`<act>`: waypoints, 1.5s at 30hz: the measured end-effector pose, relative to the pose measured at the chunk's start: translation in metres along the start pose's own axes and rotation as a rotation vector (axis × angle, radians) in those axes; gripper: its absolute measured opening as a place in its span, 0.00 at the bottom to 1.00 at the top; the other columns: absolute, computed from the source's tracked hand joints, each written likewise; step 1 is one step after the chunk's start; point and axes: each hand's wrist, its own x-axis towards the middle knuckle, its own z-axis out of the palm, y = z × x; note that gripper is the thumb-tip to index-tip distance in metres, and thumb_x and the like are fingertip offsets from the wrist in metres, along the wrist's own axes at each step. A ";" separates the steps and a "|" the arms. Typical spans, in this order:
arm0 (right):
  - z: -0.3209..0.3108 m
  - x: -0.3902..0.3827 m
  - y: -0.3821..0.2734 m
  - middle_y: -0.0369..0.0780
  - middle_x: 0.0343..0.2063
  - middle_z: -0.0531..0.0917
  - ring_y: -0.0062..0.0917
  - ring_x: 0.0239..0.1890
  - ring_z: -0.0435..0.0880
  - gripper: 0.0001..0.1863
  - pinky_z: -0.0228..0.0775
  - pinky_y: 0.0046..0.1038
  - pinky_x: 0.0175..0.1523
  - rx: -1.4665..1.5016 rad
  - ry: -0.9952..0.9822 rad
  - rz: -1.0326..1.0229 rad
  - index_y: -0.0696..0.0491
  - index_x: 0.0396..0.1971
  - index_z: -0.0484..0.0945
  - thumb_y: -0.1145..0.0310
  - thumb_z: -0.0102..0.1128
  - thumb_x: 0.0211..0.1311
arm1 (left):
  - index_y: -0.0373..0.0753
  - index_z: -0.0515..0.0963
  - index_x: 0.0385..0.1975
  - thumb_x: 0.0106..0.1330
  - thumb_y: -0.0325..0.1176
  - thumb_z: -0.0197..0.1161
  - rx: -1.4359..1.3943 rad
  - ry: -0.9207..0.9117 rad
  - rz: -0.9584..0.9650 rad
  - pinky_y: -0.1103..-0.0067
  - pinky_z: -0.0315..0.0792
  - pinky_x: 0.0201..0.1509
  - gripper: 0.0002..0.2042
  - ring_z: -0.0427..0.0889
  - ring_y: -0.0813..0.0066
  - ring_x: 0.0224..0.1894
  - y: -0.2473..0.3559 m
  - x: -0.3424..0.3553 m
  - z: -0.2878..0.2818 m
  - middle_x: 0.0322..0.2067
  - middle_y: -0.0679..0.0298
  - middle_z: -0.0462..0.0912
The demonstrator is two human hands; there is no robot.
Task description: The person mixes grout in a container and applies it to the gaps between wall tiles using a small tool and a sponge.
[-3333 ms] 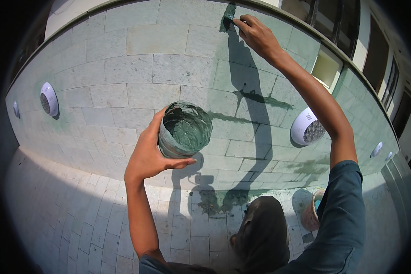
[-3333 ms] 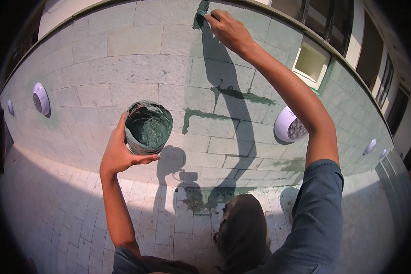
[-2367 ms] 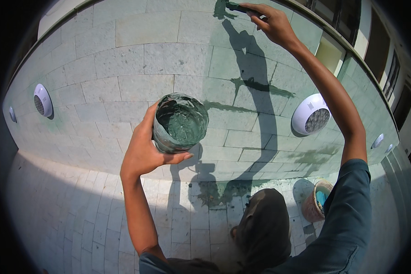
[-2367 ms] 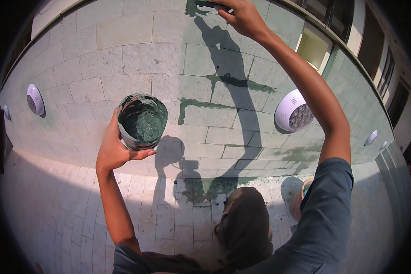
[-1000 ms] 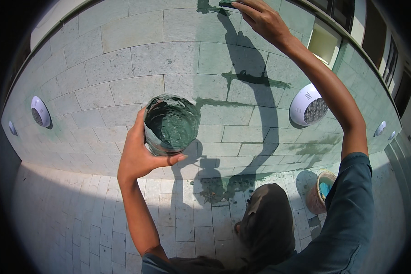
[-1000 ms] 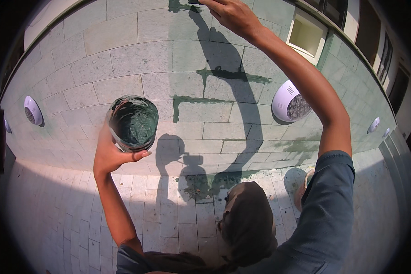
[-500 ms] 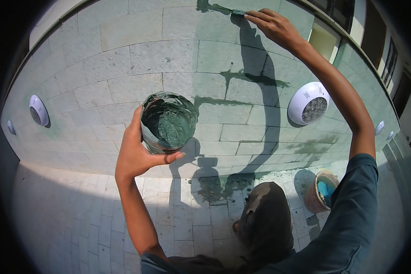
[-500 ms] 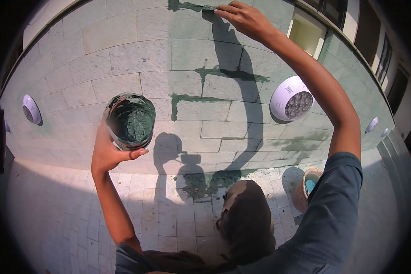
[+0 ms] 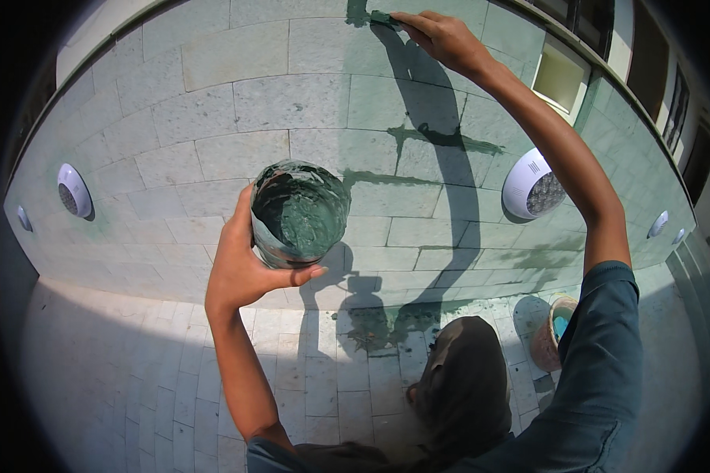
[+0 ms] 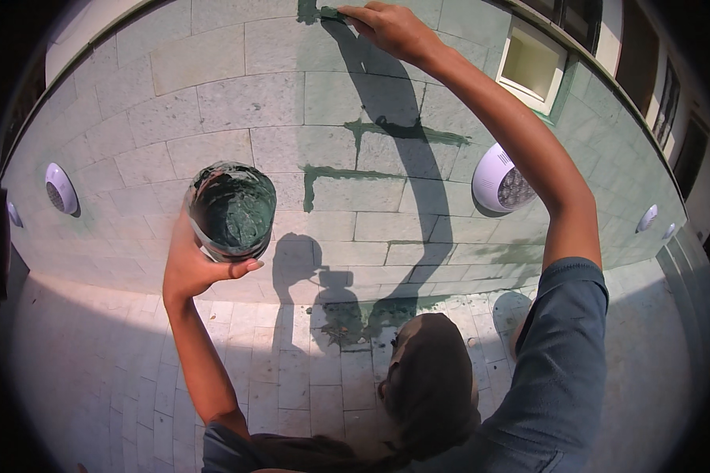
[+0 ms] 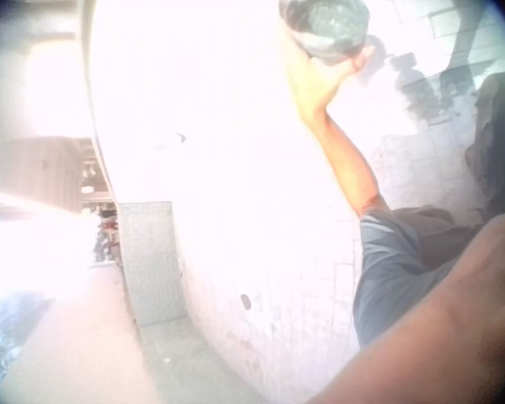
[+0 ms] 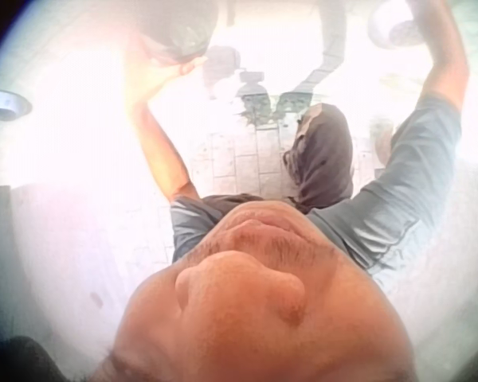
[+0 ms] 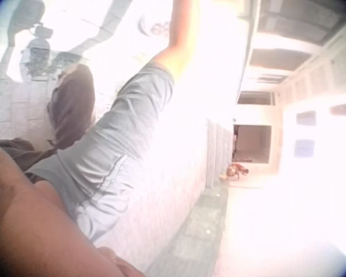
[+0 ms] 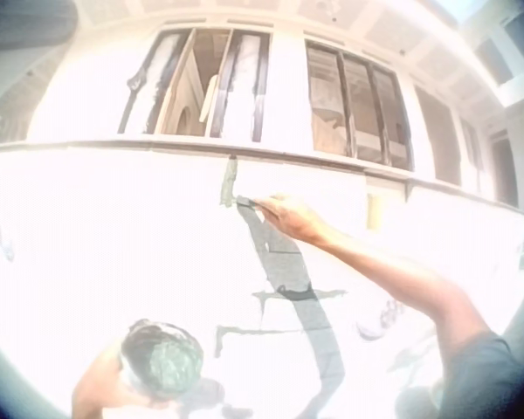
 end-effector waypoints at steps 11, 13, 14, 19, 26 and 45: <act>-0.021 -0.039 0.022 0.40 0.30 0.86 0.33 0.26 0.85 0.16 0.79 0.31 0.32 -0.121 -0.012 0.027 0.47 0.53 0.80 0.63 0.58 0.67 | 0.33 0.67 0.58 0.29 0.49 0.84 0.036 0.010 -0.012 0.67 0.74 0.59 0.52 0.80 0.57 0.53 -0.004 -0.003 -0.006 0.48 0.51 0.80; -0.028 -0.036 0.016 0.39 0.29 0.86 0.29 0.26 0.85 0.15 0.79 0.28 0.32 -0.042 0.000 0.124 0.47 0.52 0.80 0.62 0.57 0.68 | 0.32 0.67 0.58 0.29 0.49 0.84 0.035 0.007 -0.008 0.67 0.74 0.58 0.52 0.81 0.57 0.53 -0.003 -0.003 -0.006 0.48 0.51 0.80; -0.033 -0.032 0.011 0.38 0.29 0.86 0.27 0.27 0.86 0.15 0.78 0.27 0.32 -0.003 0.009 0.174 0.47 0.52 0.80 0.62 0.57 0.69 | 0.32 0.67 0.58 0.29 0.49 0.84 0.036 0.011 -0.006 0.67 0.74 0.58 0.52 0.81 0.57 0.52 -0.003 -0.003 -0.007 0.48 0.51 0.80; -0.048 0.006 -0.034 0.39 0.30 0.86 0.22 0.29 0.84 0.17 0.77 0.25 0.35 0.517 -0.110 0.624 0.54 0.51 0.80 0.60 0.53 0.71 | 0.33 0.67 0.58 0.29 0.49 0.84 0.046 0.031 -0.011 0.67 0.73 0.58 0.52 0.81 0.57 0.52 0.001 -0.005 -0.012 0.48 0.51 0.80; -0.023 0.014 -0.020 0.40 0.26 0.85 0.22 0.26 0.83 0.19 0.76 0.26 0.34 0.453 -0.116 0.879 0.54 0.51 0.81 0.56 0.54 0.70 | 0.33 0.66 0.60 0.29 0.48 0.85 -0.016 0.010 0.007 0.68 0.73 0.59 0.52 0.80 0.58 0.53 -0.002 -0.001 -0.002 0.49 0.52 0.79; -0.016 -0.019 -0.009 0.43 0.40 0.86 0.28 0.37 0.88 0.17 0.82 0.27 0.42 0.011 0.204 0.029 0.47 0.55 0.79 0.64 0.60 0.67 | 0.32 0.66 0.59 0.29 0.49 0.85 0.005 -0.003 -0.002 0.67 0.73 0.59 0.53 0.80 0.57 0.53 -0.005 -0.001 -0.002 0.49 0.51 0.79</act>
